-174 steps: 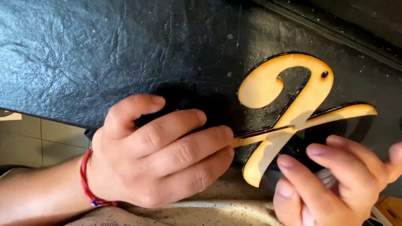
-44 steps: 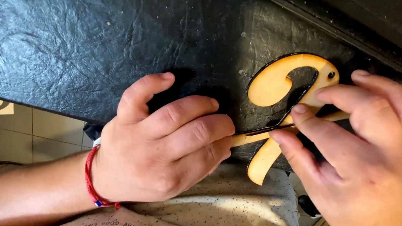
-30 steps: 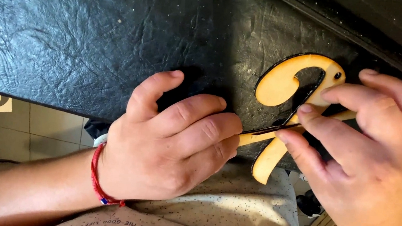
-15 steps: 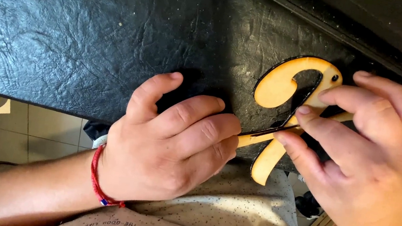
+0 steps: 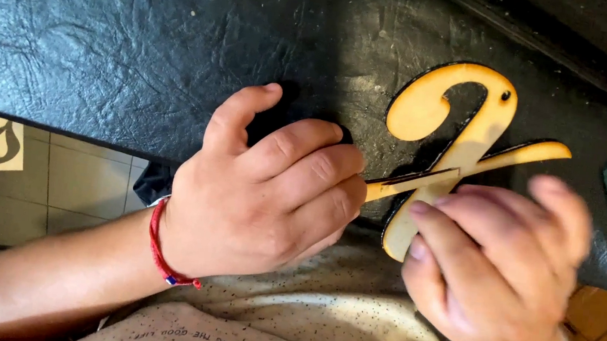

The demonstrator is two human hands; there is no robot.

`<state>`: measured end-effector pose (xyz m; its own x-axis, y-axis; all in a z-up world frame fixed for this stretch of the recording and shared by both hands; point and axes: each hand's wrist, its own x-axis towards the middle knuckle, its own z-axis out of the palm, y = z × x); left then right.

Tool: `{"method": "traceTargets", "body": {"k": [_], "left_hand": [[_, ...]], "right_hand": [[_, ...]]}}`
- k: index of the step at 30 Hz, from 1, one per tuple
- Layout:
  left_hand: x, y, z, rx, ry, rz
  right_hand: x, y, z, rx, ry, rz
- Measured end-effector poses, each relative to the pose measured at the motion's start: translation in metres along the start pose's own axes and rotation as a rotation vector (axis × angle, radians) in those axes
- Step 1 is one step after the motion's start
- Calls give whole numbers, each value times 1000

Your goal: Applying adhesive to laser-cut wooden letters and assembling them on a work surface.

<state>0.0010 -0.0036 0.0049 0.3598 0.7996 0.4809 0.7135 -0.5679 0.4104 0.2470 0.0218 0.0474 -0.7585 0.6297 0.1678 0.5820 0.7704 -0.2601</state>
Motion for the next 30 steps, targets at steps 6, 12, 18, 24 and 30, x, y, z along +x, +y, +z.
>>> {"method": "traceTargets", "body": {"k": [6,12,18,24,30], "left_hand": [[-2,1,1,17,-3,19],[-3,1,0,4,19,9],[-2,0,1,2,15,10],[-2,0,0,13,6,9],[-2,1,1,5,1,-3]], "right_hand": [[6,-2,9,1,8,-94],[14,-2,10,36,3,-129],[9,-5,7,-104,-20,-79],[10,-8,5,-66,-59,-55],[12,-10,4,-62,-68,-65]]}}
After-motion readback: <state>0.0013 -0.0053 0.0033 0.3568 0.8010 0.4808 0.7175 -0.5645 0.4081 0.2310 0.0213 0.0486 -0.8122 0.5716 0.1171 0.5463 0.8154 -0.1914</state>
